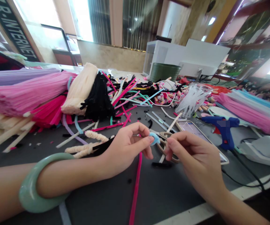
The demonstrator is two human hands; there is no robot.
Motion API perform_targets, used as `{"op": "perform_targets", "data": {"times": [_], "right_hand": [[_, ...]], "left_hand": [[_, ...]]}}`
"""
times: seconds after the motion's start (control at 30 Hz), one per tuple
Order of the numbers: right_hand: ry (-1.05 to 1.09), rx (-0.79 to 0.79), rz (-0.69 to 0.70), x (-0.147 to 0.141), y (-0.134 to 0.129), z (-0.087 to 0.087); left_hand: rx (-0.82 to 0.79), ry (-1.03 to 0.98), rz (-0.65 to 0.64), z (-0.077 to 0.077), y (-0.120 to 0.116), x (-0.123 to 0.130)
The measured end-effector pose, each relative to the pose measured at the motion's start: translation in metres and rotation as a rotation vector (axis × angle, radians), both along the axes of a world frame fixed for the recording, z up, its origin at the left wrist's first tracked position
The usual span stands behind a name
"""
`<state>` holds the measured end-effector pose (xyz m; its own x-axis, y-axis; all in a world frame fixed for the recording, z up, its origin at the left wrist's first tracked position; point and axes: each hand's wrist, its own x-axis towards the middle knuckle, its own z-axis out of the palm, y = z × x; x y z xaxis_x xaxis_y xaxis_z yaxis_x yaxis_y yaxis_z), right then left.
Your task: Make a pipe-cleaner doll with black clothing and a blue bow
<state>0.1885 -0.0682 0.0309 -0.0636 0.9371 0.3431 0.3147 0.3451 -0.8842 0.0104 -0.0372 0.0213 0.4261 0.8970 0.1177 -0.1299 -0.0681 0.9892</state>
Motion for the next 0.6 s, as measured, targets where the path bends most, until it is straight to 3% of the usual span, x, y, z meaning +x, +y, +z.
{"op": "perform_targets", "data": {"times": [0.6], "right_hand": [[-0.084,0.003,0.032,0.0023,0.0010,-0.0030]], "left_hand": [[-0.038,-0.047,-0.039,0.0010,-0.0005,0.0007]]}}
